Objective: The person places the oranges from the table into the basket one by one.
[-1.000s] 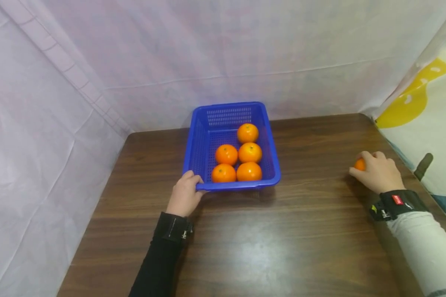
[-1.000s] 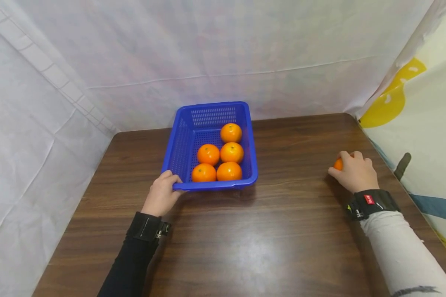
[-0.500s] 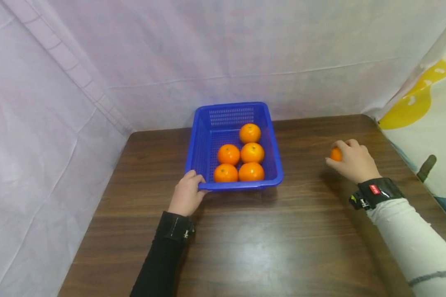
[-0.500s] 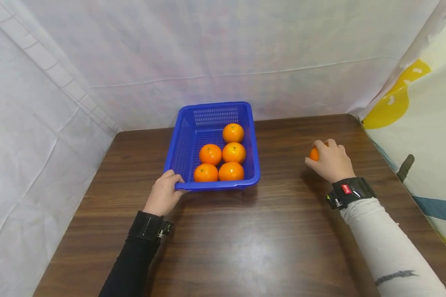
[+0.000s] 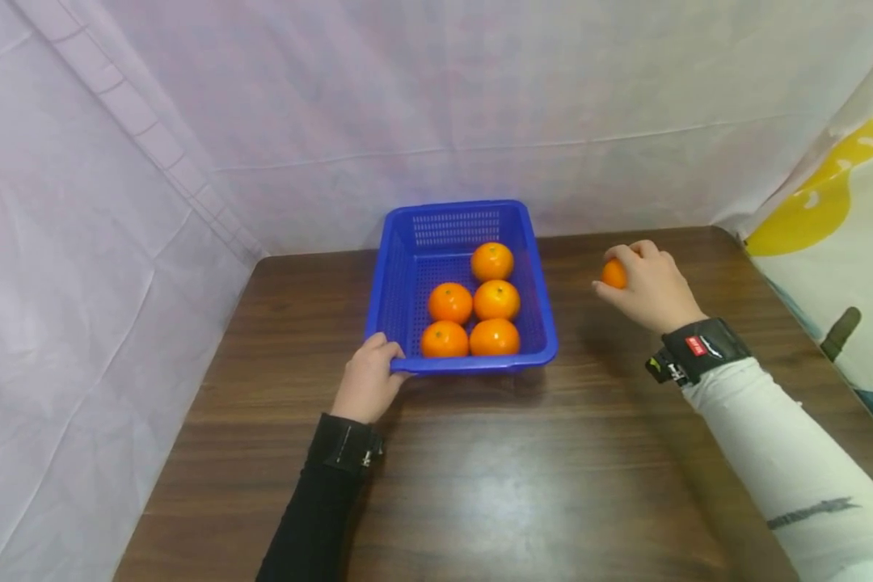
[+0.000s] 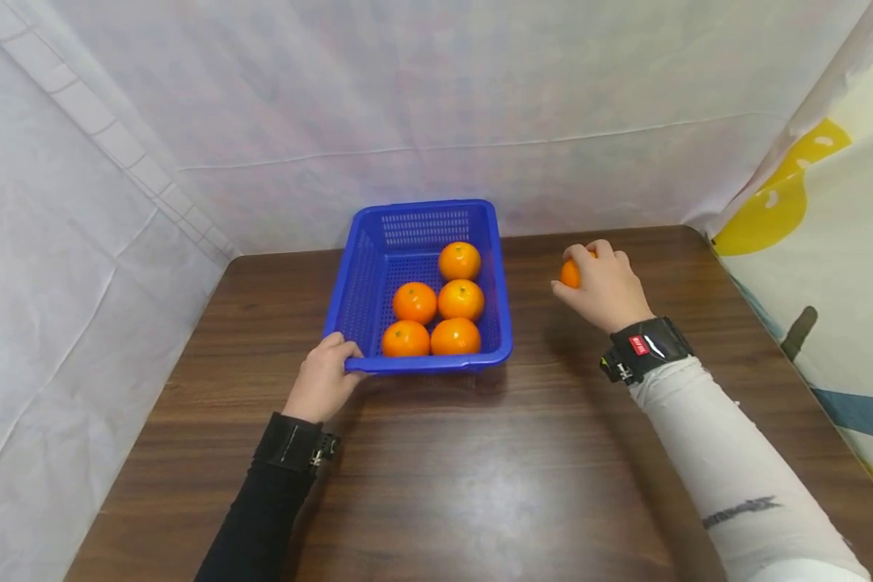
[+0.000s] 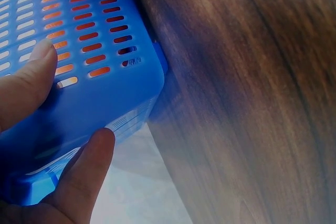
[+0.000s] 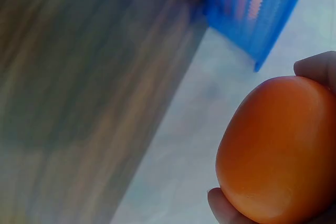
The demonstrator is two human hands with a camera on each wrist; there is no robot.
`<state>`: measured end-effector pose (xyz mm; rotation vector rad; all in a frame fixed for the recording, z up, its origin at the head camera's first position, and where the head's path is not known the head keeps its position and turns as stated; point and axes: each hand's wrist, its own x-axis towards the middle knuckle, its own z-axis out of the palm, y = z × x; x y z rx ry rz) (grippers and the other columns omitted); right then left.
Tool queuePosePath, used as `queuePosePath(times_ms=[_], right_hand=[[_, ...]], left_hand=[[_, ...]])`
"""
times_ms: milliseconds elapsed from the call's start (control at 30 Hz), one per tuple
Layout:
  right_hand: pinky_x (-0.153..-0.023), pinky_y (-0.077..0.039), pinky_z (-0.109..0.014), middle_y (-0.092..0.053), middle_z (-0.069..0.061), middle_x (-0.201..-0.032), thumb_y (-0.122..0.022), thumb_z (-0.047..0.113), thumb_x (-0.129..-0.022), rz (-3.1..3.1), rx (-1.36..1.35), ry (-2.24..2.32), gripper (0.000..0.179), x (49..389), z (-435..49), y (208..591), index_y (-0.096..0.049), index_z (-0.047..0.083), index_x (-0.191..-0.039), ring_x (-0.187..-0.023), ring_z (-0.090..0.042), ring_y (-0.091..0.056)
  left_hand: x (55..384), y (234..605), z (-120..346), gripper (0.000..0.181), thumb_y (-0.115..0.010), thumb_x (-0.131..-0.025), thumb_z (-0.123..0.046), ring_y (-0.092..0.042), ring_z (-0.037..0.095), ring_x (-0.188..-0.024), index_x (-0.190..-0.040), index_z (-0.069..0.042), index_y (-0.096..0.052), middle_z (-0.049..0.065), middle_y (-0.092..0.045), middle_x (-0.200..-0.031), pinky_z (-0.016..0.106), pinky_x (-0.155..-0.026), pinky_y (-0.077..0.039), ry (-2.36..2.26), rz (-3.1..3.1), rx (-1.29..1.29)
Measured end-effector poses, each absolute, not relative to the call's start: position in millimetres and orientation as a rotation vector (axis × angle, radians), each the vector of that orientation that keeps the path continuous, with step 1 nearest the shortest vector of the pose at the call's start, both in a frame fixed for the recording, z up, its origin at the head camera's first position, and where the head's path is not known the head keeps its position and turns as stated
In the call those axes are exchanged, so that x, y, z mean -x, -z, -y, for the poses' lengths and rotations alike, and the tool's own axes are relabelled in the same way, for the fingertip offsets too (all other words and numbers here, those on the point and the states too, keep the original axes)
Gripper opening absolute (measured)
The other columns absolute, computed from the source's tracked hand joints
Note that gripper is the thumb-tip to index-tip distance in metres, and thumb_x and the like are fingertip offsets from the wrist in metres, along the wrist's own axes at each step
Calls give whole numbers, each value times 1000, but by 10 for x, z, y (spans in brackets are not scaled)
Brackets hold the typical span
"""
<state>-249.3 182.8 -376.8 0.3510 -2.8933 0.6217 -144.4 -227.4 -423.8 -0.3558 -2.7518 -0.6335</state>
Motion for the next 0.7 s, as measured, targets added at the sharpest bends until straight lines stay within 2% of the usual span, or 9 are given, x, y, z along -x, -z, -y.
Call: queuePosePath(times_ms=[167,700], right_hand=[[-76,-49,-62,-49,-28,-131,-65,44,-93,2869,-410,-621,50,2540,-1633,3645,-58,10,-129,-109,-51,-47],[-87,-48,-63,-50,-26,-134,-65,45,-93,2860,-489,-655,52,2645,-1230,3494,-58,9,-130,-116,-48,-48]], left_hand=[[1448,4239,2271,15,-84,-79,-8,-60,22,-77,-82,-7,-69,2,-51,-82,40,-72,-56,627,2750,360],[1445,4244,2269,16,-85,-79,-9,-61,23,-77,-82,-7,-69,3,-51,-82,40,-73,-56,627,2750,352]])
